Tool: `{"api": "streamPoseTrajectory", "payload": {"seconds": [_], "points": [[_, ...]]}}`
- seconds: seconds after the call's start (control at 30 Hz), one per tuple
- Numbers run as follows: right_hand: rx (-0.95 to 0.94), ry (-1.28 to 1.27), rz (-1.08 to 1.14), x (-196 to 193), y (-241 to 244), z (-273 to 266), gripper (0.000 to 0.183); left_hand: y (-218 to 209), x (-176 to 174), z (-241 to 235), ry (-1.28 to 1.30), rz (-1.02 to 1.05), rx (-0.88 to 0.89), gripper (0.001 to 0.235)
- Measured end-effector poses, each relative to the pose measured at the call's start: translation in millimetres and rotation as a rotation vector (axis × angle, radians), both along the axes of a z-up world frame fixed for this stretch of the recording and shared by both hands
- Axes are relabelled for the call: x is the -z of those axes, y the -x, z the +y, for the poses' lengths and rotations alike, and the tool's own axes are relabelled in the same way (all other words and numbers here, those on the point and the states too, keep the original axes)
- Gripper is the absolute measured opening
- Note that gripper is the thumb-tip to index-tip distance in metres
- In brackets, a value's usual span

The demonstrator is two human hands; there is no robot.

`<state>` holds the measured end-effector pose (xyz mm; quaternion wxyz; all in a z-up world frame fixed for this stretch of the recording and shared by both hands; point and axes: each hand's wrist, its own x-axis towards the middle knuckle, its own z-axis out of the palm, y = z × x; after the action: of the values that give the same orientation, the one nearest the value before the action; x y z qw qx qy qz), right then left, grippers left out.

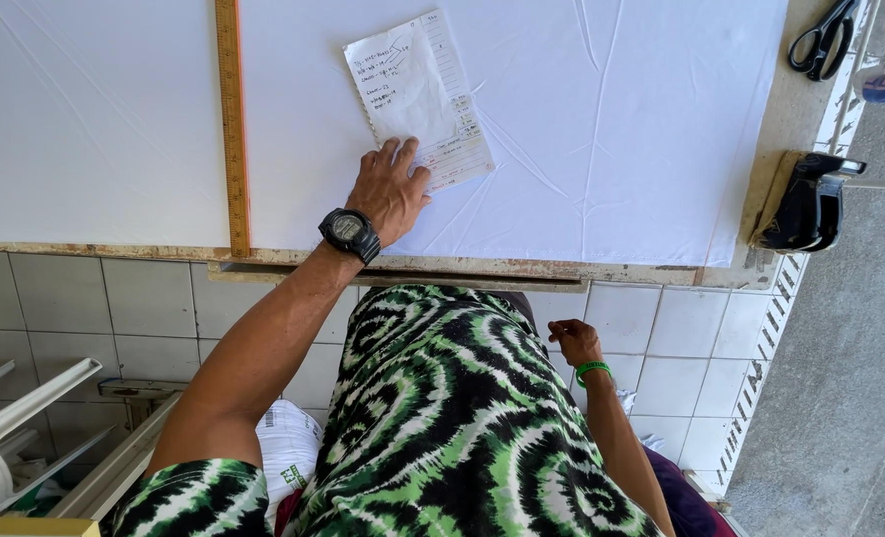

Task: The person uses a wooden ruler and a red marker to draw lines on a large white sheet of paper. They then open a drawer, retrieve a notebook, and flip through its pages while standing at the table.

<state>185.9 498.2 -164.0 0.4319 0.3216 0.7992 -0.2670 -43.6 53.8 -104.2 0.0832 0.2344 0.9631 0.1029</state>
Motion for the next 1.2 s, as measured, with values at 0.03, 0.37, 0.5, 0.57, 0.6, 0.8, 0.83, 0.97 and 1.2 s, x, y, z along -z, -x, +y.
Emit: {"api": "streamPoseTrajectory", "payload": {"seconds": [0.03,0.37,0.5,0.57,0.6,0.8,0.83,0.97,1.2], "points": [[-0.001,0.003,0.006,-2,1,-2,0.044,1,3,-2,-0.028,-0.037,-0.02,0.036],[-0.002,-0.014,0.037,5,4,3,0.043,30,-27,-24,-0.453,0.173,-0.316,0.003],[0.105,0.029,-0.005,-6,15,-1,0.038,44,-67,-68,-0.768,0.286,-0.677,0.003],[0.111,0.04,-0.036,-12,17,-6,0.041,45,-79,-91,-1.03,0.143,-1.001,0.007],[0.101,0.057,-0.034,-12,20,-10,0.041,43,-80,-100,-1.017,0.159,-1.005,0.007],[0.101,0.011,-0.057,-21,25,-16,0.04,33,-65,-136,-1.116,0.176,-1.172,0.007],[0.082,0.011,-0.06,-19,26,-15,0.041,34,-64,-142,-1.112,0.166,-1.216,0.007],[0.081,0.024,-0.046,-18,29,-14,0.042,37,-65,-153,-1.126,0.192,-1.228,0.009],[0.075,0.053,-0.015,-13,22,-5,0.038,41,-56,-148,-1.005,0.286,-1.097,0.011]]}}
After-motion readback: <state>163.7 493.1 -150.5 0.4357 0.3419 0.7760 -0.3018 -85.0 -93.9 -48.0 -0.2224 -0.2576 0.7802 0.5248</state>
